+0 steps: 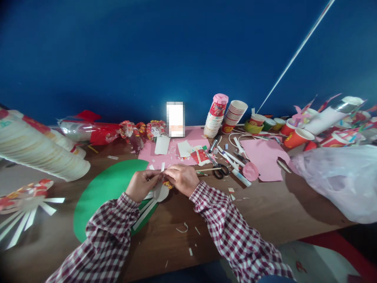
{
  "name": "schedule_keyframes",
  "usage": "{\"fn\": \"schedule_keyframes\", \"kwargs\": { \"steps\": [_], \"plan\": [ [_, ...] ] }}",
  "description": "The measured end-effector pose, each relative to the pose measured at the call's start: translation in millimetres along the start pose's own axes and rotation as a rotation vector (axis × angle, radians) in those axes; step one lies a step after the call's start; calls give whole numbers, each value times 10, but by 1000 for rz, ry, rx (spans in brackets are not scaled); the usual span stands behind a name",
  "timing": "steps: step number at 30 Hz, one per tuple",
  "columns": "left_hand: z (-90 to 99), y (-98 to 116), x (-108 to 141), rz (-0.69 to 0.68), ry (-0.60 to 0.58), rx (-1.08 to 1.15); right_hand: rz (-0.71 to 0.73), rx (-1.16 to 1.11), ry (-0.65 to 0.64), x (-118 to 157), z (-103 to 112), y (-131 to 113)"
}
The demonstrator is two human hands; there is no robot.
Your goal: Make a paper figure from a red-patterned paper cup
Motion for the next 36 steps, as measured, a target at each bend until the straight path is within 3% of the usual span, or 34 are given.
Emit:
{"fn": "schedule_keyframes", "kwargs": {
  "steps": [15, 36],
  "plan": [
    [-6, -38, 0, 8, 18, 50, 17, -41, -29, -6, 18, -22],
    [-45, -17, -5, 36, 25, 143, 85, -48, 26, -15, -15, 15]
  ]
}}
Point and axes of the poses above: each hand's wrist, its own x-axis away from the middle knuckle, its own z-axis out of the back of the hand, y = z × x, the point moved 7 cm from there along -x, towards the middle knuckle, and after that the axes turned 15 degrees about -z, right-handed, at the moved point
